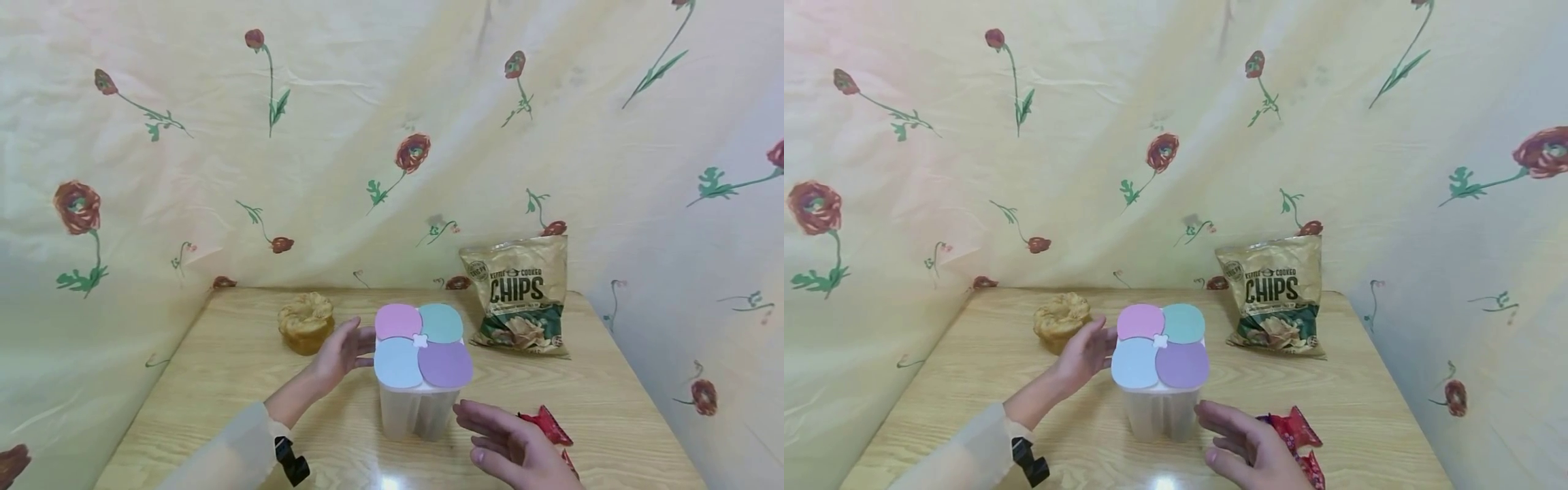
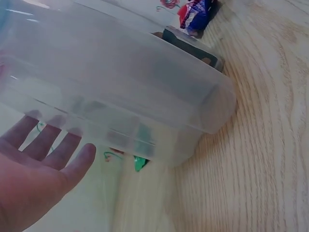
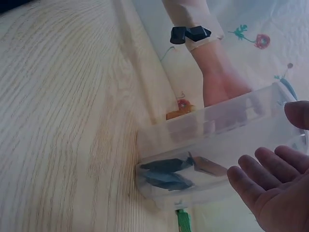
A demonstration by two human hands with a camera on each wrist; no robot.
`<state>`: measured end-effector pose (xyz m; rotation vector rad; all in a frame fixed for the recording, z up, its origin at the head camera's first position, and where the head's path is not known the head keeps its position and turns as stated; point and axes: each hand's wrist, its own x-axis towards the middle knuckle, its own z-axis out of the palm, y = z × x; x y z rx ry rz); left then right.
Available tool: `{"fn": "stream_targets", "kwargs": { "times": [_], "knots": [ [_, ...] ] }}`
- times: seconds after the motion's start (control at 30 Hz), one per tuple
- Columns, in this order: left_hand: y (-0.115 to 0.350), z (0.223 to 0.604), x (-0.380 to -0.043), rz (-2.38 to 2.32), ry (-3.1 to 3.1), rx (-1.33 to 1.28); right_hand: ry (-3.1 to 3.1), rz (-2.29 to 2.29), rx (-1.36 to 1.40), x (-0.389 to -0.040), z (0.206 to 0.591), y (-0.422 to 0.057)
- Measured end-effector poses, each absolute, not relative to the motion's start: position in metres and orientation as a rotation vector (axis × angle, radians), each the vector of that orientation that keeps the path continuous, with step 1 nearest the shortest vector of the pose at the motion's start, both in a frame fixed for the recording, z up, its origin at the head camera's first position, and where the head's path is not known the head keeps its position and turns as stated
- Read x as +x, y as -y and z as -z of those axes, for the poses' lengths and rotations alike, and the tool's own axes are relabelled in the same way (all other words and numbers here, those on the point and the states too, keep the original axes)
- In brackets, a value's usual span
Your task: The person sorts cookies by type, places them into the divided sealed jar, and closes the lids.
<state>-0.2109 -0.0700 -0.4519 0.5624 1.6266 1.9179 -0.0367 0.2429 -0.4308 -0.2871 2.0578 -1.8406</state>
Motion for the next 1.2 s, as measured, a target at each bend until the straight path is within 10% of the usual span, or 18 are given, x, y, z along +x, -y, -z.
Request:
{"fn": "stream_targets", "kwargs": {
  "times": [1.2],
  "knots": [
    [0.105, 0.466, -0.115, -2.002, -1.678, 0.872, -2.008, 1.977, -0.705, -0.094, 0.442, -0.252]
  ]
}}
